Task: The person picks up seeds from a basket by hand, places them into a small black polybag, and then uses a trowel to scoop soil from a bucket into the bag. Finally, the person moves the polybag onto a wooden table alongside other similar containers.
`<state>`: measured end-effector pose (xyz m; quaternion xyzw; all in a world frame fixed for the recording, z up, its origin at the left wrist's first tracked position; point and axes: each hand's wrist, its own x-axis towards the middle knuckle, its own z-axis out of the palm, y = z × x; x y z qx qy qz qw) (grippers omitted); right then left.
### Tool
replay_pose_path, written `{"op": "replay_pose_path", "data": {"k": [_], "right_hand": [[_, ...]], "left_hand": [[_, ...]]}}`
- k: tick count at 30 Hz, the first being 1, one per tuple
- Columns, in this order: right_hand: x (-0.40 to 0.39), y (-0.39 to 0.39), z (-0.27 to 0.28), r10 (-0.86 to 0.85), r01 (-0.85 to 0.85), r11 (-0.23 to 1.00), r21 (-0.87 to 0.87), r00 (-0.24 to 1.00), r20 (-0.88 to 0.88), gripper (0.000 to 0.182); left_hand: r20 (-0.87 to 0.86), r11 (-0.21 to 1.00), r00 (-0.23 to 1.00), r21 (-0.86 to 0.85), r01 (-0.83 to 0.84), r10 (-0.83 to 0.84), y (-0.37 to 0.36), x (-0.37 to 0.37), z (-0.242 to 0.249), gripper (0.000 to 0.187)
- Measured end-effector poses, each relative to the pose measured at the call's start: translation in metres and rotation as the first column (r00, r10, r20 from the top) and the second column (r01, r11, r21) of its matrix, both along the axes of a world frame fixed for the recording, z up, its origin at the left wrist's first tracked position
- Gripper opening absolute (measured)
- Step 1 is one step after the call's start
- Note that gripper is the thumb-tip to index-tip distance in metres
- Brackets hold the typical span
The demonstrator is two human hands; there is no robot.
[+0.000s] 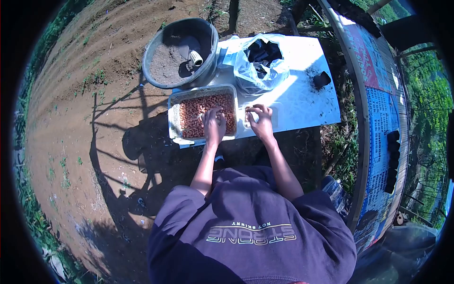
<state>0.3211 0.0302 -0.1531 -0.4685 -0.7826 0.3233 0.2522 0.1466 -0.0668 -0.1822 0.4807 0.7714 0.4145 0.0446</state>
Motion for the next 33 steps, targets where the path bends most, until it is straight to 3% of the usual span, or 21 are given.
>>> {"op": "replay_pose_path", "data": {"k": [9,18,22,25,26,33], "right_hand": [[-0.059,-0.048,0.003,0.057,-0.073,0.971,0.226,0.995,0.08,0.019],[-0.104,-0.062,-0.033,0.347,-0.407,0.911,0.064,0.842,0.412,0.025],[-0.117,-0.061,-0.046,0.312,-0.375,0.927,0.01,0.787,0.532,0.031],[-0.123,-0.059,-0.044,0.378,-0.378,0.918,-0.123,0.733,0.566,0.034],[-0.123,-0.06,-0.044,0.365,-0.403,0.913,-0.059,0.746,0.557,0.035],[-0.13,-0.06,-0.032,0.384,-0.423,0.903,-0.078,0.71,0.59,0.032]], "left_hand": [[0.019,0.997,0.999,-0.073,0.035,-0.034,-0.053,-0.064,-0.016,0.026],[0.031,0.963,0.995,-0.249,0.099,-0.095,-0.082,-0.097,-0.032,0.022],[0.034,0.951,0.992,-0.282,0.126,-0.121,-0.079,-0.095,-0.027,0.023],[0.03,0.942,0.99,-0.306,0.141,-0.138,-0.078,-0.096,-0.024,0.022],[0.045,0.937,0.99,-0.32,0.139,-0.131,-0.079,-0.097,-0.023,0.023],[0.028,0.943,0.993,-0.31,0.122,-0.119,-0.081,-0.097,-0.025,0.027]]}}
